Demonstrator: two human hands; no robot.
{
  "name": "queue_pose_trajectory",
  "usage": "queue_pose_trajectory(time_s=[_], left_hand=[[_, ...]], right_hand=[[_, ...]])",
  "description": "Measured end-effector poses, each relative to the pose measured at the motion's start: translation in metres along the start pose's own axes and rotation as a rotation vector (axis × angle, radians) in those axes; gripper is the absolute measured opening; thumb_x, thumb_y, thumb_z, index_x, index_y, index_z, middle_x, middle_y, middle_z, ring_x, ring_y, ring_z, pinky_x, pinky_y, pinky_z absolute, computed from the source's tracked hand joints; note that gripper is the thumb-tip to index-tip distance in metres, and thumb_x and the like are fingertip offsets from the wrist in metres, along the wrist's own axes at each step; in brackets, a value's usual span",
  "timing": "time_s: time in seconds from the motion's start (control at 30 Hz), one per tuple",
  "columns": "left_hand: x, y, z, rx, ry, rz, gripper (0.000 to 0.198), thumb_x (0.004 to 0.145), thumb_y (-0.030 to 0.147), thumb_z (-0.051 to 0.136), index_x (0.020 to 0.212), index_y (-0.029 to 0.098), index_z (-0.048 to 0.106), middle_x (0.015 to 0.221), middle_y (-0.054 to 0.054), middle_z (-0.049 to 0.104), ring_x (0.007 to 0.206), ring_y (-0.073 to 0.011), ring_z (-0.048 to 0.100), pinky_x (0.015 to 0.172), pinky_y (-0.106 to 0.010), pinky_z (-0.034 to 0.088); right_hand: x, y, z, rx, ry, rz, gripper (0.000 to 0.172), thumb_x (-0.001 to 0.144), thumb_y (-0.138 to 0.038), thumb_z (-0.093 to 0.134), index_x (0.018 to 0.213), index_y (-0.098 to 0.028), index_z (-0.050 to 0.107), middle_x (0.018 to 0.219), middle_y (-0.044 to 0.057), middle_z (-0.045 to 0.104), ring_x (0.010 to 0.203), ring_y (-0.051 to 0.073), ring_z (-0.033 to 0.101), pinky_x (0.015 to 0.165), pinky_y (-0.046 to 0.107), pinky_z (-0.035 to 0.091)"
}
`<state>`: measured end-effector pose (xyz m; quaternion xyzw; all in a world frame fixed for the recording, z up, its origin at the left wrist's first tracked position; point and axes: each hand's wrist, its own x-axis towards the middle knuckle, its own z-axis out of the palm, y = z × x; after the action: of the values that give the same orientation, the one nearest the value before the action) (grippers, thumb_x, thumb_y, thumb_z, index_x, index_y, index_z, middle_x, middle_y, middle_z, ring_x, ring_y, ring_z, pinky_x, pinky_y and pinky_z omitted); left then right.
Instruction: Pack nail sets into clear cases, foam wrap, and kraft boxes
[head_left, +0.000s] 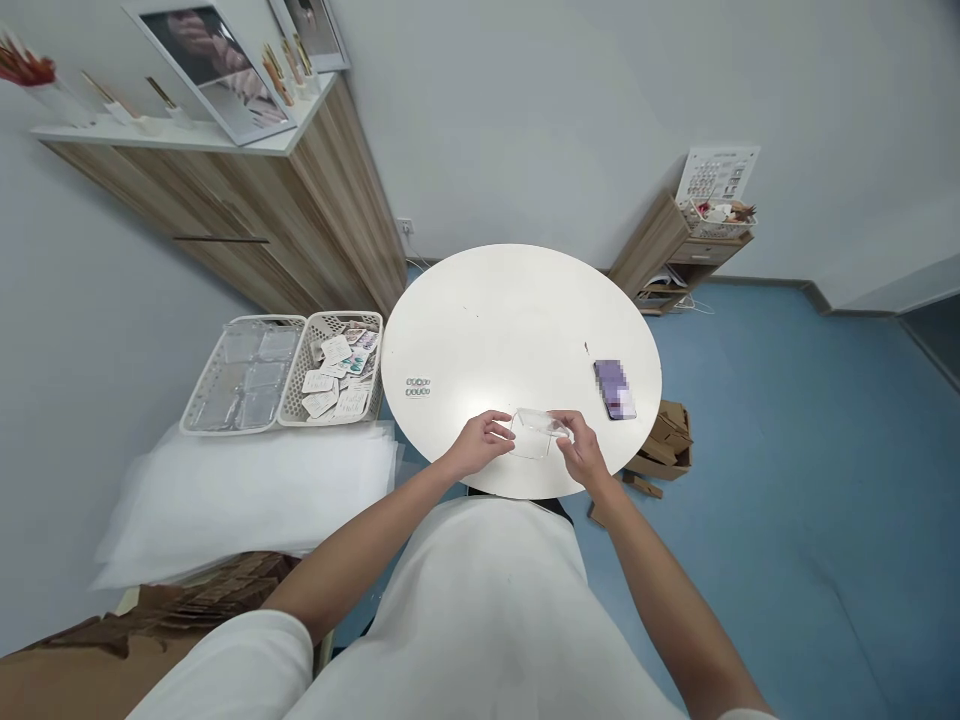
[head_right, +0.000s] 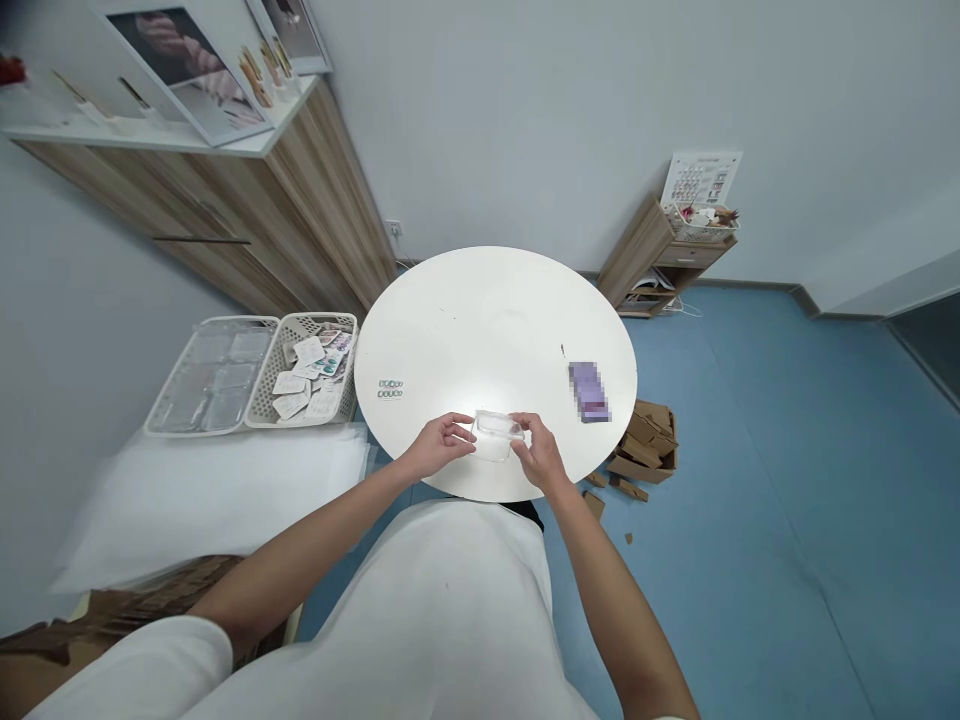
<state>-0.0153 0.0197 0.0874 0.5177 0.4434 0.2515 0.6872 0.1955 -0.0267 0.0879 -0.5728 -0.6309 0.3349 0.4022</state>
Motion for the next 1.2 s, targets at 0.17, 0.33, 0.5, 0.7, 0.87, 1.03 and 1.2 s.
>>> queue_pose_trajectory(time_s=[0.17,0.33,0.5,0.7,0.87,1.03,1.2], left_hand=[[0.0,-0.011,-0.003,0.038,-0.001,-0.017,0.028,0.063,0.03,0.07,0.084,0.015,0.059,0.077,-0.006,0.064,0.077,-0.0168,0.062,0.073,-0.032,0.047],[0.005,-0.02,0.001,0.091,0.015,-0.022,0.026,0.065,0.034,0.068,0.081,0.015,0.061,0.071,-0.003,0.061,0.067,-0.013,0.059,0.067,-0.028,0.047],[0.01,-0.019,0.008,0.033,0.066,-0.082,0.029,0.064,0.034,0.069,0.082,0.015,0.059,0.073,-0.003,0.061,0.065,-0.0126,0.059,0.066,-0.029,0.047],[0.02,-0.023,0.012,0.033,0.2,-0.116,0.031,0.064,0.036,0.069,0.082,0.014,0.059,0.074,-0.004,0.062,0.063,-0.0123,0.058,0.067,-0.03,0.048],[0.035,-0.045,0.02,0.052,0.269,-0.145,0.027,0.065,0.035,0.067,0.082,0.015,0.059,0.073,-0.003,0.061,0.066,-0.0125,0.058,0.068,-0.029,0.047],[0.047,-0.064,0.028,0.127,0.336,-0.184,0.021,0.068,0.03,0.063,0.084,0.016,0.06,0.076,-0.004,0.061,0.07,-0.0134,0.058,0.071,-0.029,0.046],[0.057,-0.079,0.032,0.259,0.429,-0.226,0.019,0.068,0.024,0.061,0.086,0.018,0.061,0.08,-0.003,0.061,0.064,-0.0121,0.055,0.071,-0.03,0.045]], right_hand=[[0.013,-0.003,-0.009,0.031,0.039,0.196,0.042,0.084,-0.054,0.029,0.078,-0.022,0.055,0.075,0.004,0.059,0.067,0.017,0.056,0.066,0.033,0.046],[0.037,0.0,-0.005,0.131,-0.016,0.349,0.041,0.081,-0.055,0.034,0.085,-0.02,0.056,0.058,-0.001,0.053,0.054,0.013,0.049,0.055,0.027,0.043],[0.047,0.014,0.0,0.304,-0.029,0.513,0.049,0.081,-0.056,0.032,0.105,-0.019,0.053,0.067,0.001,0.056,0.053,0.012,0.05,0.055,0.028,0.045],[0.018,0.036,0.004,0.256,0.017,0.445,0.049,0.08,-0.049,0.039,0.121,-0.023,0.042,0.096,0.006,0.057,0.076,0.015,0.057,0.068,0.033,0.05],[-0.008,0.052,0.015,0.164,-0.063,0.38,0.046,0.074,-0.047,0.051,0.114,-0.024,0.049,0.103,0.007,0.053,0.087,0.019,0.054,0.072,0.037,0.049],[-0.01,0.07,0.026,0.063,-0.156,0.375,0.055,0.073,-0.047,0.052,0.123,-0.025,0.04,0.098,0.006,0.05,0.082,0.018,0.054,0.073,0.038,0.05],[-0.002,0.088,0.033,-0.032,-0.248,0.446,0.048,0.071,-0.049,0.052,0.111,-0.024,0.046,0.088,0.005,0.047,0.074,0.018,0.051,0.068,0.037,0.05]])
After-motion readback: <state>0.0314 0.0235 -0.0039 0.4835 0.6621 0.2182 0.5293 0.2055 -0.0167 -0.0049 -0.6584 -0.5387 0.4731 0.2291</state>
